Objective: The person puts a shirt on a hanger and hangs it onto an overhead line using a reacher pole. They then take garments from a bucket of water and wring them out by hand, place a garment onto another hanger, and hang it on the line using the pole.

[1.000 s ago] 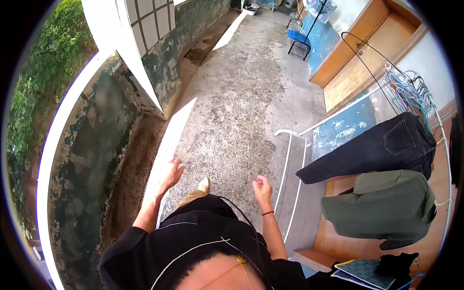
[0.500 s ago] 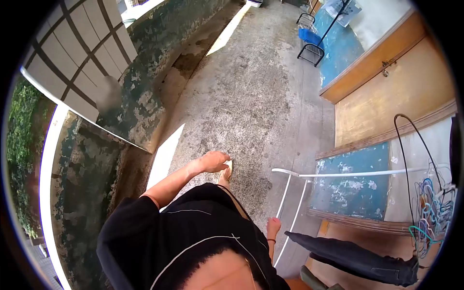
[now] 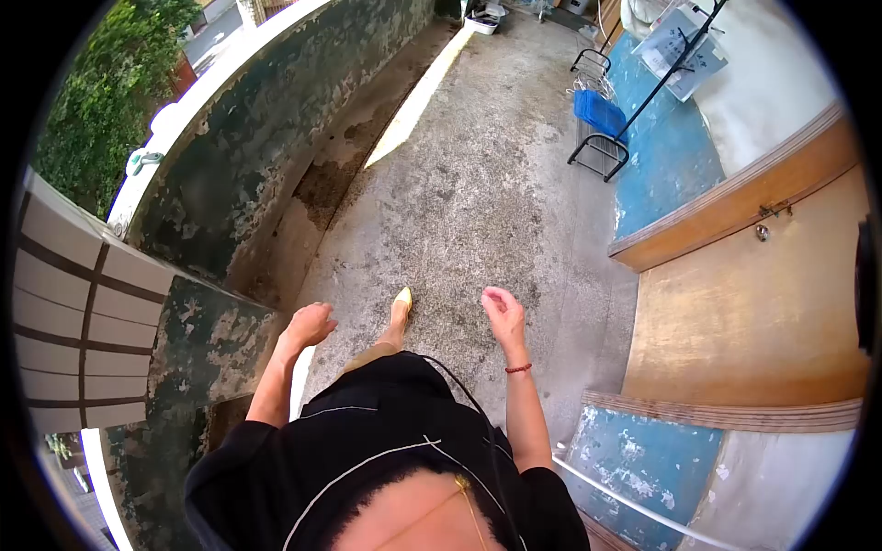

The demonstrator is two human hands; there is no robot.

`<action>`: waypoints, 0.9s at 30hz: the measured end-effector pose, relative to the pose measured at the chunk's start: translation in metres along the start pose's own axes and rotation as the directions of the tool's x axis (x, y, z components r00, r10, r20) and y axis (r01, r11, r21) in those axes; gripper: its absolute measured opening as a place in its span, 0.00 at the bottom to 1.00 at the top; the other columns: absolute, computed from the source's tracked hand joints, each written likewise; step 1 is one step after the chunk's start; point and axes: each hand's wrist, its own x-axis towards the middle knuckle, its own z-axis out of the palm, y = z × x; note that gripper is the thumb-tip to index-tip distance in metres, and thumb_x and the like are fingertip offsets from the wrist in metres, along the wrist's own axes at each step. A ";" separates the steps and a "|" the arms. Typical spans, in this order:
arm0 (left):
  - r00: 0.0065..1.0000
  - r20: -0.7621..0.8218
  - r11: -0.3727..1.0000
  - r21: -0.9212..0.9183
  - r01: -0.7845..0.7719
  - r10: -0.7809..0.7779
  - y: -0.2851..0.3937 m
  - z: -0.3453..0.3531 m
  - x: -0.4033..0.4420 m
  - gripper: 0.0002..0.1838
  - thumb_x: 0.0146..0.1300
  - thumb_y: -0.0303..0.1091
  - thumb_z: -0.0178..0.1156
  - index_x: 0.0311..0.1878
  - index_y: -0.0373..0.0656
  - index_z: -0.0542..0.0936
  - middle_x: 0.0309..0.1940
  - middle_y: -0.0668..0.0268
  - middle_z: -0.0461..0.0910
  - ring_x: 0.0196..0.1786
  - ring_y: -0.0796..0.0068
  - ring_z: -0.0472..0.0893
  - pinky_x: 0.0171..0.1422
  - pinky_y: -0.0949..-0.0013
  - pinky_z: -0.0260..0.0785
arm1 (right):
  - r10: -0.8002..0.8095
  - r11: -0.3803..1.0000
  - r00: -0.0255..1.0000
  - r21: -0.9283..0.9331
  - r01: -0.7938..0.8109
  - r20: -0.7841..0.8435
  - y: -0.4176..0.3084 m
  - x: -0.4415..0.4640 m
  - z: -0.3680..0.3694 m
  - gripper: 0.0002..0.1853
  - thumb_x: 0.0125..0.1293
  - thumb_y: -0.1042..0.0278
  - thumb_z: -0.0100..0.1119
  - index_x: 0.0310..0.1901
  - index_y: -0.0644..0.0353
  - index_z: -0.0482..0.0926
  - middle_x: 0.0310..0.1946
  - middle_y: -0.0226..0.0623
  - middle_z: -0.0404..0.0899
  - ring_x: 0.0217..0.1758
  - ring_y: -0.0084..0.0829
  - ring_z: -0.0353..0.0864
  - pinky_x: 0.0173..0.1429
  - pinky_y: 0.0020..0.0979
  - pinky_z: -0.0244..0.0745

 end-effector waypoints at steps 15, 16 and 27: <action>0.537 -0.231 0.475 -0.273 -0.836 0.811 0.235 -0.205 0.622 0.13 0.54 0.26 0.56 0.44 0.38 0.70 0.39 0.57 0.71 0.38 0.53 0.76 0.38 0.59 0.71 | 0.081 0.994 0.934 -0.037 -0.100 -0.347 -0.001 0.439 -0.113 0.16 0.58 0.69 0.60 0.47 0.66 0.75 0.39 0.38 0.78 0.40 0.24 0.77 0.42 0.25 0.74; 0.571 -0.227 0.503 -0.297 -0.812 0.789 0.239 -0.205 0.657 0.12 0.55 0.26 0.55 0.43 0.38 0.70 0.38 0.57 0.70 0.36 0.52 0.76 0.36 0.58 0.71 | 0.078 0.992 0.905 -0.057 -0.112 -0.419 0.015 0.467 -0.127 0.16 0.58 0.69 0.60 0.46 0.66 0.75 0.38 0.37 0.78 0.38 0.23 0.77 0.42 0.25 0.74; 0.868 -0.373 0.864 -0.253 -0.436 0.329 0.204 -0.361 1.018 0.14 0.55 0.30 0.58 0.45 0.41 0.71 0.41 0.56 0.72 0.40 0.52 0.76 0.40 0.59 0.71 | -0.200 0.956 0.980 -0.219 0.196 0.005 -0.044 0.975 -0.178 0.18 0.56 0.70 0.61 0.48 0.62 0.74 0.40 0.39 0.79 0.33 0.29 0.79 0.38 0.27 0.75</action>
